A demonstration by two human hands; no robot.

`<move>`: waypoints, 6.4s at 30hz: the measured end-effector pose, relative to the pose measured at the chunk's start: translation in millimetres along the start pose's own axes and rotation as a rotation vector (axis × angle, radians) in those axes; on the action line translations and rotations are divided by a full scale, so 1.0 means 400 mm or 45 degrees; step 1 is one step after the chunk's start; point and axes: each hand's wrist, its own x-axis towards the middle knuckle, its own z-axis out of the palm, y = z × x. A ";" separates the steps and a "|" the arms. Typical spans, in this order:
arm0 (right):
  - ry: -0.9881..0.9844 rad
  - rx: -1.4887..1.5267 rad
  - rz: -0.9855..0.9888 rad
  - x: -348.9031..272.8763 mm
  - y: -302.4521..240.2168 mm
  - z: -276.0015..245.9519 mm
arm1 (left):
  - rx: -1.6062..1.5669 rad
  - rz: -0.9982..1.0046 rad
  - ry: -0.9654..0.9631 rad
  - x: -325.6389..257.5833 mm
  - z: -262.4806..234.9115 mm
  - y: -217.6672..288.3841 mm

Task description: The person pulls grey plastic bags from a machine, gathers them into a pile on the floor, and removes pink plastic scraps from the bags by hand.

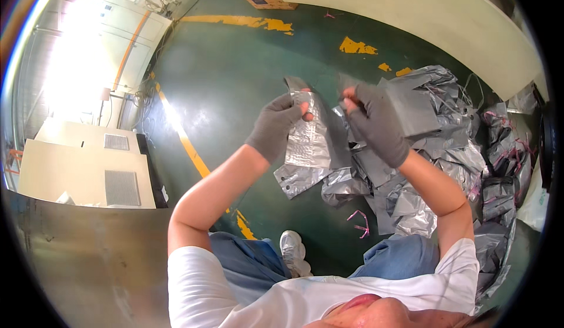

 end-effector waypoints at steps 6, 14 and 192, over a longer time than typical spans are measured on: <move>-0.082 0.082 -0.049 -0.096 -0.024 0.069 | -0.343 0.038 0.144 0.025 0.069 -0.088; -0.025 -0.551 -0.301 -0.121 -0.036 0.027 | -0.765 -0.138 0.049 0.058 0.146 -0.127; 0.005 2.103 0.336 -0.178 0.218 -0.066 | 2.239 0.932 0.741 -0.292 0.116 0.428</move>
